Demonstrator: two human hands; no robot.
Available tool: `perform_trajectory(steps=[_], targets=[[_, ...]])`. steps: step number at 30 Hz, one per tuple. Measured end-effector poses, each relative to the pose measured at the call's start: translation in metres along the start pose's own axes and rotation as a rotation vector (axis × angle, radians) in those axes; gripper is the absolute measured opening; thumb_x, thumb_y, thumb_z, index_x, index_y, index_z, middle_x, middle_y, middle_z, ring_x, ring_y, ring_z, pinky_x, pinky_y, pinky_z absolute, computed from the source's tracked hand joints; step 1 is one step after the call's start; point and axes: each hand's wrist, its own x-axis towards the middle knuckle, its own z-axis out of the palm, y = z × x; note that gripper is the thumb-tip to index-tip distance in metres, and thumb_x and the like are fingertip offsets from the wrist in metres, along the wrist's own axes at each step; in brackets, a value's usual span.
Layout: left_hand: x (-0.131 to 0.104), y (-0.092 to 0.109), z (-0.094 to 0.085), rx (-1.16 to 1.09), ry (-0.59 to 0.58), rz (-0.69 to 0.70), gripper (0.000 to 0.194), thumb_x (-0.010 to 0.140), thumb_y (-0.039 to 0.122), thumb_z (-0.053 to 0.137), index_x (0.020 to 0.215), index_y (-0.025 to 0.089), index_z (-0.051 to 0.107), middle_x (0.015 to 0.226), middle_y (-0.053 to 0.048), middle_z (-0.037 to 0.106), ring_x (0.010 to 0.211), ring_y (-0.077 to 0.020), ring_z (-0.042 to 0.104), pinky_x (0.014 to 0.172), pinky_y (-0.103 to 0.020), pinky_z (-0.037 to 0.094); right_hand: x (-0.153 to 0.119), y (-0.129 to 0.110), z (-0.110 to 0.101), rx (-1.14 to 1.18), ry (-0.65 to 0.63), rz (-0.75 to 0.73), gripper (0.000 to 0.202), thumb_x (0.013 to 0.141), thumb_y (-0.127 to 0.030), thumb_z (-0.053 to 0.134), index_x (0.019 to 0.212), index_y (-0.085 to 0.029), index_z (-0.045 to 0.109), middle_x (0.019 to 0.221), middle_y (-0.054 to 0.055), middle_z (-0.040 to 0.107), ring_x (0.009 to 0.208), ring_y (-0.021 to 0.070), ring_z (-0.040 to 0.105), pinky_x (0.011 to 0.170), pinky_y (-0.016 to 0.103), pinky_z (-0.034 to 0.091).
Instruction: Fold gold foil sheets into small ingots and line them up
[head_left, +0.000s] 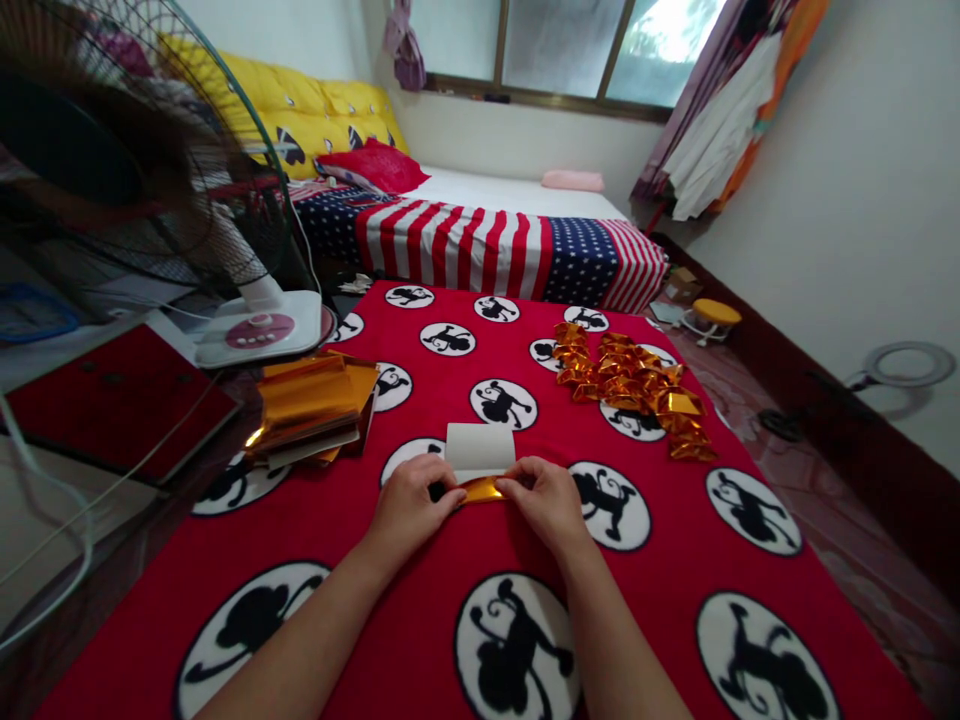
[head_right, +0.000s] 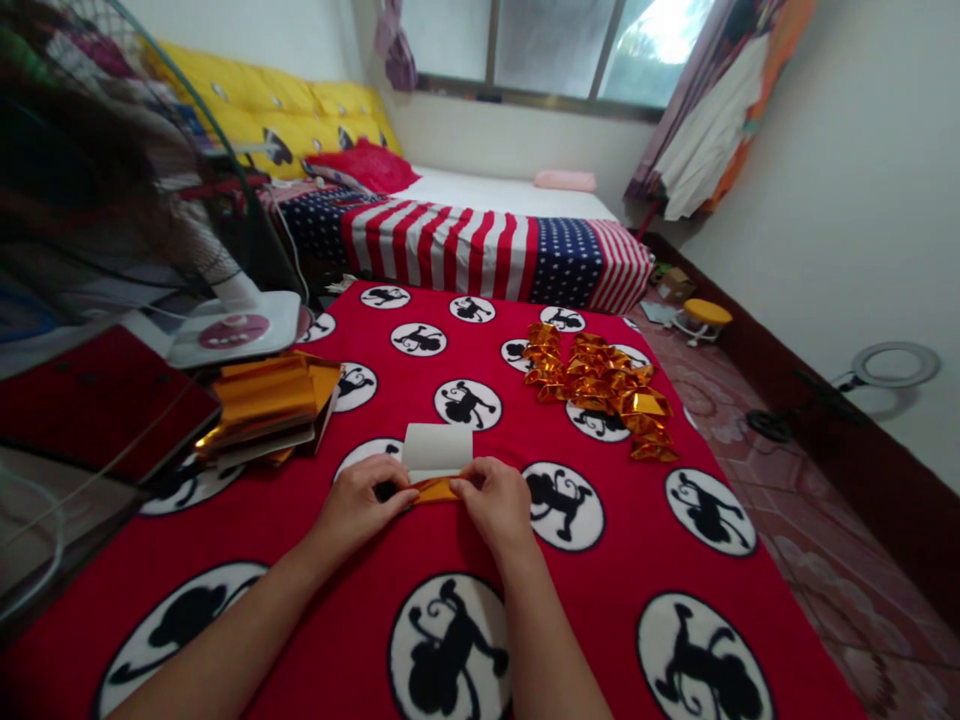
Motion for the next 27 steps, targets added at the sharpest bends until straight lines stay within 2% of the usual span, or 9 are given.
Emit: perform_trajectory(steps=[4,8,12,18,23,27], targets=[[0.000,-0.001,0.001,0.039,0.039,0.015,0.010,0.079,0.020,0.065,0.070,0.018,0.069,0.078,-0.005,0.066,0.077,-0.0175,0.060,0.074,-0.030,0.046,-0.002,-0.010,-0.003,-0.125,0.048,0.052,0.011,0.072,-0.036,0.071,0.070,-0.025,0.071,0.065,0.001,0.069,0.061,0.0179,0.062,0.053,0.026,0.036],[0.000,-0.004,0.004,0.073,0.075,0.025,0.012,0.081,0.022,0.064,0.072,0.019,0.069,0.083,-0.005,0.064,0.081,-0.0177,0.059,0.075,-0.030,0.045,0.000,-0.012,-0.007,-0.165,0.023,0.069,0.014,0.076,-0.036,0.067,0.072,-0.024,0.073,0.069,0.002,0.071,0.065,0.0180,0.064,0.057,0.025,0.037],[0.002,-0.003,0.007,0.125,0.092,-0.006,0.010,0.080,0.021,0.066,0.071,0.019,0.068,0.082,-0.003,0.063,0.082,-0.0175,0.058,0.075,-0.030,0.045,0.001,-0.012,-0.010,-0.173,-0.021,0.080,0.015,0.078,-0.029,0.060,0.078,-0.025,0.074,0.072,0.001,0.072,0.068,0.0166,0.065,0.059,0.024,0.037],[0.005,-0.002,0.005,0.205,0.107,-0.062,0.014,0.080,0.025,0.068,0.068,0.019,0.067,0.078,-0.002,0.061,0.080,-0.0181,0.057,0.075,-0.032,0.044,0.000,-0.014,-0.010,-0.265,0.030,0.155,0.012,0.075,-0.034,0.064,0.071,-0.024,0.071,0.068,-0.001,0.071,0.066,0.0158,0.064,0.058,0.024,0.033],[0.003,-0.005,0.004,0.192,0.094,-0.038,0.014,0.083,0.020,0.061,0.071,0.019,0.067,0.083,-0.003,0.062,0.084,-0.0184,0.057,0.079,-0.033,0.045,-0.001,-0.017,-0.010,-0.302,0.028,0.186,0.013,0.076,-0.033,0.063,0.069,-0.024,0.070,0.068,0.000,0.070,0.065,0.0155,0.063,0.057,0.025,0.031],[0.003,-0.008,0.004,0.173,0.106,-0.045,0.013,0.080,0.017,0.063,0.068,0.018,0.065,0.081,-0.003,0.061,0.082,-0.0180,0.058,0.078,-0.032,0.045,-0.002,-0.019,-0.011,-0.315,0.017,0.198,0.015,0.077,-0.029,0.059,0.070,-0.025,0.071,0.070,0.000,0.071,0.068,0.0159,0.063,0.059,0.025,0.032]])
